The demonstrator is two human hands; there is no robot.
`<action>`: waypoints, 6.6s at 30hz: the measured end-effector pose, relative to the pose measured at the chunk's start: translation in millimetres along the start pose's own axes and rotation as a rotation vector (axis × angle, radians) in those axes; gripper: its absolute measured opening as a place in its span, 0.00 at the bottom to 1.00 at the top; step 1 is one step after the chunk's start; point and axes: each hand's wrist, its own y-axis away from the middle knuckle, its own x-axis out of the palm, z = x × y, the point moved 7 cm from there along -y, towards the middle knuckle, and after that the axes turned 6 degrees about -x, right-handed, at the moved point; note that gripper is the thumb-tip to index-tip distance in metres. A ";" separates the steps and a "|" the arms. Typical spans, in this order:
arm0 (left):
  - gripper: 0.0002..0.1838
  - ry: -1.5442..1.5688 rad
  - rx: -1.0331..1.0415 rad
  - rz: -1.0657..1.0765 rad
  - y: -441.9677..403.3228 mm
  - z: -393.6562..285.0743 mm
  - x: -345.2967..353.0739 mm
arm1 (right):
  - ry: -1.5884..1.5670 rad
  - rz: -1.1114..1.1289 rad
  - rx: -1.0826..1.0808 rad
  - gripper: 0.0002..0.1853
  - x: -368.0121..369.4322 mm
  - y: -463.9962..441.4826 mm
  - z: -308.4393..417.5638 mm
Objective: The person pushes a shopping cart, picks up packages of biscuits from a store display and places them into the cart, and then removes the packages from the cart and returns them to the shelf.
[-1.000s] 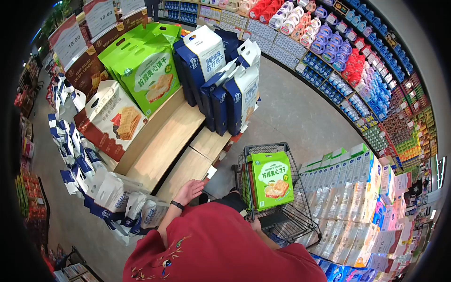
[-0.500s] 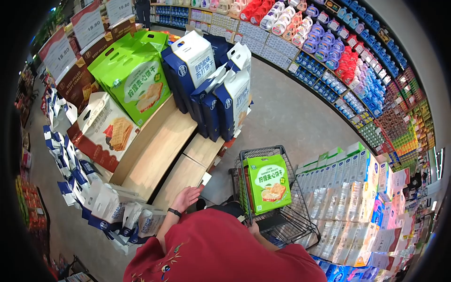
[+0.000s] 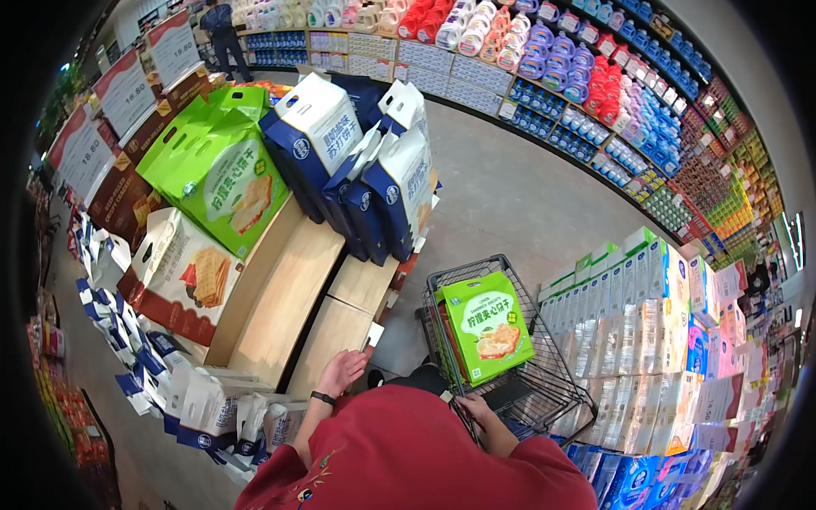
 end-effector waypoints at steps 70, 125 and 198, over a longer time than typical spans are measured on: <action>0.24 0.039 0.171 -0.164 -76.9 -92.7 113.2 | -1.439 0.009 -0.383 0.19 -182.5 -56.9 192.5; 0.31 -0.099 1.062 -0.698 146.7 -103.8 82.1 | -0.333 0.925 -0.084 0.27 233.6 -54.1 414.2; 0.44 -0.810 0.590 -1.327 -83.2 -102.9 -9.7 | 0.407 0.213 -0.735 0.13 -42.0 -138.8 452.3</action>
